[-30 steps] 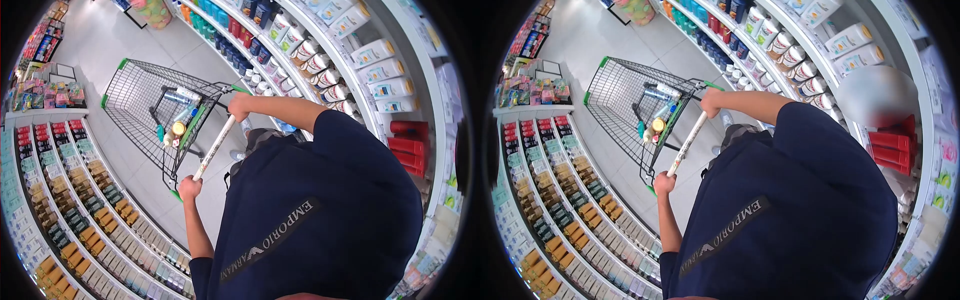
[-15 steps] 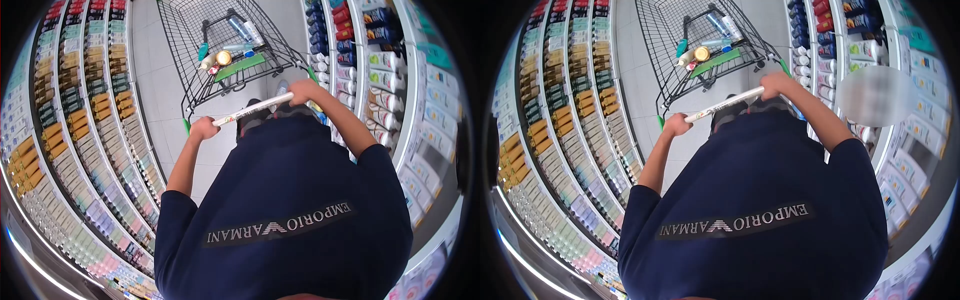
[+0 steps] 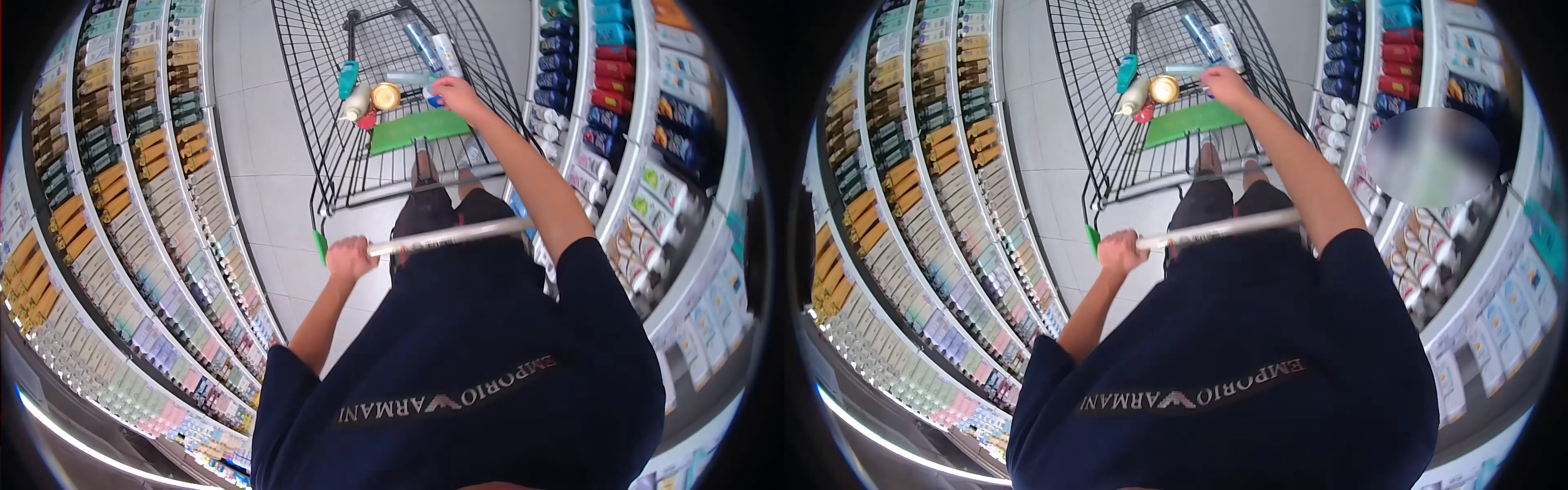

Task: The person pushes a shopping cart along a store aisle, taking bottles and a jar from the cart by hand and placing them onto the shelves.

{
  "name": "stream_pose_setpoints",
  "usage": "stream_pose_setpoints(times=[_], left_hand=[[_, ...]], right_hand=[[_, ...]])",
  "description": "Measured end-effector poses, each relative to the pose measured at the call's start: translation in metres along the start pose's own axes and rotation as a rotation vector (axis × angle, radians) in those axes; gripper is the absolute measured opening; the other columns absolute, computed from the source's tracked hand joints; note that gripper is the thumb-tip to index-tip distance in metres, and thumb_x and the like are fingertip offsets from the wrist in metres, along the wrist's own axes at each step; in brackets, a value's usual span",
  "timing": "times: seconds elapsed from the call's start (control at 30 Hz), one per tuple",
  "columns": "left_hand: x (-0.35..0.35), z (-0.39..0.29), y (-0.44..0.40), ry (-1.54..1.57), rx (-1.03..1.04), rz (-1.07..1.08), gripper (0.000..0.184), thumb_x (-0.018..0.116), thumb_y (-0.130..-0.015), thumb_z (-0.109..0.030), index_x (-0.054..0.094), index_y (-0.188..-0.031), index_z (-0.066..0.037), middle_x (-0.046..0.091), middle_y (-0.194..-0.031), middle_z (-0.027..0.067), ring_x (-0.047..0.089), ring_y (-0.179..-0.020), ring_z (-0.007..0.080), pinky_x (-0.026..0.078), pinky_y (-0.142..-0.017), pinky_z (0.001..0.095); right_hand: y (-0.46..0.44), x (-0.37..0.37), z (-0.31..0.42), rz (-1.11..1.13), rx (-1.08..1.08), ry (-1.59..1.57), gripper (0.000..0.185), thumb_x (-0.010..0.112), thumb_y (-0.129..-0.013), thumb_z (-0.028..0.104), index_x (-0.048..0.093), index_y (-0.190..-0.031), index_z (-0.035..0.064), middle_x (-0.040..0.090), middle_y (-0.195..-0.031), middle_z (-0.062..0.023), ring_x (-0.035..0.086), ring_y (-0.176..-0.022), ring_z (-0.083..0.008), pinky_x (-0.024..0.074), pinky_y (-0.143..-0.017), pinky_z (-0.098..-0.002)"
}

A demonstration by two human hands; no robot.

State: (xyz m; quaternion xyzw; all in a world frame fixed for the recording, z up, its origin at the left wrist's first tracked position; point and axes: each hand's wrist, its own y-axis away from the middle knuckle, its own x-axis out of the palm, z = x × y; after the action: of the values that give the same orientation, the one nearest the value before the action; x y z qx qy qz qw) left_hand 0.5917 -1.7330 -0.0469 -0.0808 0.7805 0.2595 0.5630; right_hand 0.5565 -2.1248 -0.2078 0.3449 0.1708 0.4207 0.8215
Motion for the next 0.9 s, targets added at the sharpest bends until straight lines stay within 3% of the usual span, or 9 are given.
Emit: stream_pose_setpoints(times=[0.07, 0.13, 0.2, 0.27, 0.47, 0.53, 0.67, 0.8, 0.9], left_hand=[[-0.002, -0.002, 0.000, 0.044, -0.017, -0.009, 0.017, 0.066, -0.066, -0.027, 0.056, -0.059, -0.016, 0.055, -0.054, 0.0032, 0.057, -0.048, 0.0224, 0.045, -0.045, 0.0382], [-0.004, -0.004, -0.005, 0.124, 0.014, -0.098, 0.022, 0.068, -0.062, -0.021, 0.049, -0.054, -0.015, 0.049, -0.050, 0.0050, 0.051, -0.043, 0.0233, 0.039, -0.042, 0.0360], [-0.005, -0.004, -0.005, 0.102, -0.006, -0.062, 0.024, 0.068, -0.062, -0.020, 0.047, -0.053, -0.015, 0.045, -0.049, 0.0035, 0.047, -0.041, 0.0215, 0.035, -0.040, 0.0344], [-0.008, -0.006, -0.003, 0.123, -0.009, -0.022, 0.025, 0.068, -0.062, -0.020, 0.046, -0.053, -0.015, 0.045, -0.049, 0.0032, 0.046, -0.041, 0.0210, 0.034, -0.040, 0.0341], [-0.011, -0.002, -0.010, 0.174, 0.016, -0.018, 0.026, 0.065, -0.064, -0.016, 0.043, -0.051, -0.013, 0.041, -0.049, 0.0013, 0.042, -0.040, 0.0179, 0.030, -0.039, 0.0319], [-0.011, -0.001, -0.011, 0.186, 0.015, -0.004, 0.026, 0.065, -0.063, -0.015, 0.042, -0.051, -0.013, 0.040, -0.049, 0.0012, 0.042, -0.040, 0.0174, 0.028, -0.039, 0.0320], [-0.013, -0.001, -0.014, 0.187, 0.000, -0.006, 0.026, 0.065, -0.061, -0.014, 0.042, -0.051, -0.013, 0.039, -0.050, 0.0009, 0.041, -0.041, 0.0167, 0.027, -0.039, 0.0316], [-0.013, -0.001, -0.015, 0.174, 0.010, -0.005, 0.026, 0.066, -0.061, -0.015, 0.042, -0.051, -0.014, 0.039, -0.050, 0.0001, 0.042, -0.041, 0.0163, 0.029, -0.039, 0.0318], [-0.012, 0.000, -0.018, 0.154, -0.008, 0.059, 0.023, 0.067, -0.061, -0.018, 0.046, -0.052, -0.014, 0.046, -0.051, 0.0004, 0.048, -0.043, 0.0176, 0.034, -0.041, 0.0325]], right_hand=[[-0.094, -0.005, -0.092, -0.238, 0.140, 0.058, 0.026, 0.054, -0.086, 0.020, 0.069, -0.099, 0.0034, 0.069, -0.101, -0.0163, 0.066, -0.095, -0.0315, 0.0513, -0.081, -0.0410], [-0.131, -0.017, -0.119, -0.309, 0.101, 0.556, 0.035, 0.053, -0.083, 0.022, 0.066, -0.109, 0.0020, 0.066, -0.111, -0.0223, 0.063, -0.104, -0.0382, 0.0499, -0.088, -0.0442], [-0.178, -0.022, -0.170, -0.469, 0.208, 0.656, 0.045, 0.056, -0.081, 0.027, 0.061, -0.116, 0.0007, 0.063, -0.115, -0.0250, 0.061, -0.108, -0.0398, 0.0482, -0.093, -0.0440], [-0.209, -0.029, -0.212, -0.426, 0.242, 0.505, 0.051, 0.059, -0.080, 0.028, 0.056, -0.120, -0.0029, 0.061, -0.119, -0.0263, 0.059, -0.111, -0.0406, 0.0467, -0.096, -0.0440], [-0.239, -0.016, -0.214, -0.460, 0.284, 0.312, 0.062, 0.064, -0.079, 0.028, 0.046, -0.128, -0.0061, 0.056, -0.123, -0.0294, 0.056, -0.116, -0.0404, 0.0443, -0.099, -0.0442], [-0.242, -0.011, -0.212, -0.616, 0.323, 0.472, 0.066, 0.066, -0.080, 0.032, 0.043, -0.131, -0.0039, 0.052, -0.129, -0.0269, 0.053, -0.119, -0.0389, 0.0434, -0.100, -0.0443], [-0.230, 0.006, -0.169, -0.583, 0.540, 0.572, 0.072, 0.069, -0.080, 0.042, 0.044, -0.131, -0.0023, 0.047, -0.134, -0.0260, 0.048, -0.122, -0.0409, 0.0413, -0.101, -0.0460], [-0.217, -0.001, -0.163, -0.433, 0.406, 0.670, 0.075, 0.069, -0.080, 0.044, 0.042, -0.131, -0.0049, 0.050, -0.128, -0.0317, 0.048, -0.122, -0.0424, 0.0418, -0.101, -0.0459], [-0.214, -0.004, -0.179, -0.526, 0.233, 0.494, 0.064, 0.072, -0.080, 0.037, 0.044, -0.120, -0.0064, 0.057, -0.121, -0.0320, 0.057, -0.114, -0.0431, 0.0460, -0.095, -0.0427]])
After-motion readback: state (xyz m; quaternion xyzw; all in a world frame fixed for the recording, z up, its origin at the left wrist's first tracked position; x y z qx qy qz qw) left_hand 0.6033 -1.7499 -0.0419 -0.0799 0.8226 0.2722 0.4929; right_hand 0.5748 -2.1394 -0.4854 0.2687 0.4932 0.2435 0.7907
